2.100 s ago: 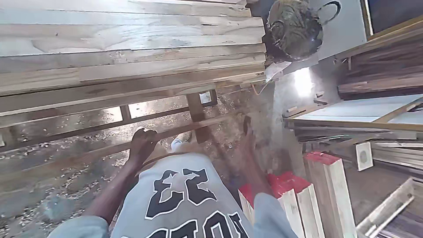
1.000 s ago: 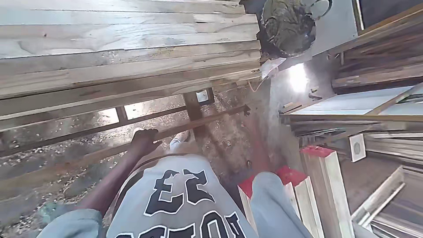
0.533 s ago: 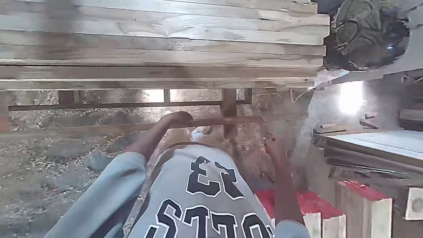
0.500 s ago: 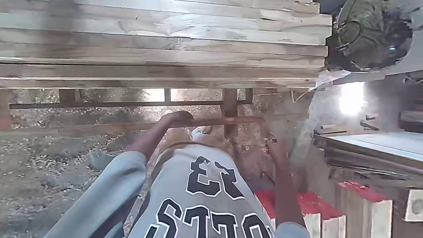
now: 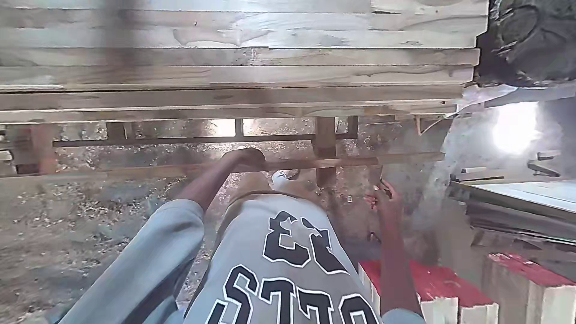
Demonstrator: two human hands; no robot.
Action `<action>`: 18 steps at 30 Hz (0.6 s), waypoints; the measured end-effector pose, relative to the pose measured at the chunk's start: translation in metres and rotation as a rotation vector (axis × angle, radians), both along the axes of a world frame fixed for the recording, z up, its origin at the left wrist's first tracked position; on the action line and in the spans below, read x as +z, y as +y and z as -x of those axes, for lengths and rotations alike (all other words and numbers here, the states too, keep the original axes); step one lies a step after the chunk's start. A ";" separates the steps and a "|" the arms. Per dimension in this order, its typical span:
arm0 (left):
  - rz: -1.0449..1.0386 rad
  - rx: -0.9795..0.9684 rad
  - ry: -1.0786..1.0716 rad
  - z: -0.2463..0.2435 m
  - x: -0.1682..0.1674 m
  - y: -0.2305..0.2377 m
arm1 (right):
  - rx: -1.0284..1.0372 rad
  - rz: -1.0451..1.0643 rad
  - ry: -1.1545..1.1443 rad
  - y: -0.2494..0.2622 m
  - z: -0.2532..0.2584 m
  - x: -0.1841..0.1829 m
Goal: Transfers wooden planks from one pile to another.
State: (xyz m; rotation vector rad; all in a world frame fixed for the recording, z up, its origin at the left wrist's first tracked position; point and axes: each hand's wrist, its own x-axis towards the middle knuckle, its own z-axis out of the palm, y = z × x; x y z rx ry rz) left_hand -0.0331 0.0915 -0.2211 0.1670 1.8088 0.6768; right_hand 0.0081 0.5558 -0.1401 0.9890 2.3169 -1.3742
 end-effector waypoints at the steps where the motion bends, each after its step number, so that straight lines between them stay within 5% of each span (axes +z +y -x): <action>1: 0.008 0.025 0.003 -0.002 0.000 0.001 | -0.008 0.007 0.003 0.000 -0.001 0.002; 18: -0.077 -0.393 -0.021 0.033 -0.028 0.008 | -0.303 0.130 -0.006 0.007 -0.051 -0.003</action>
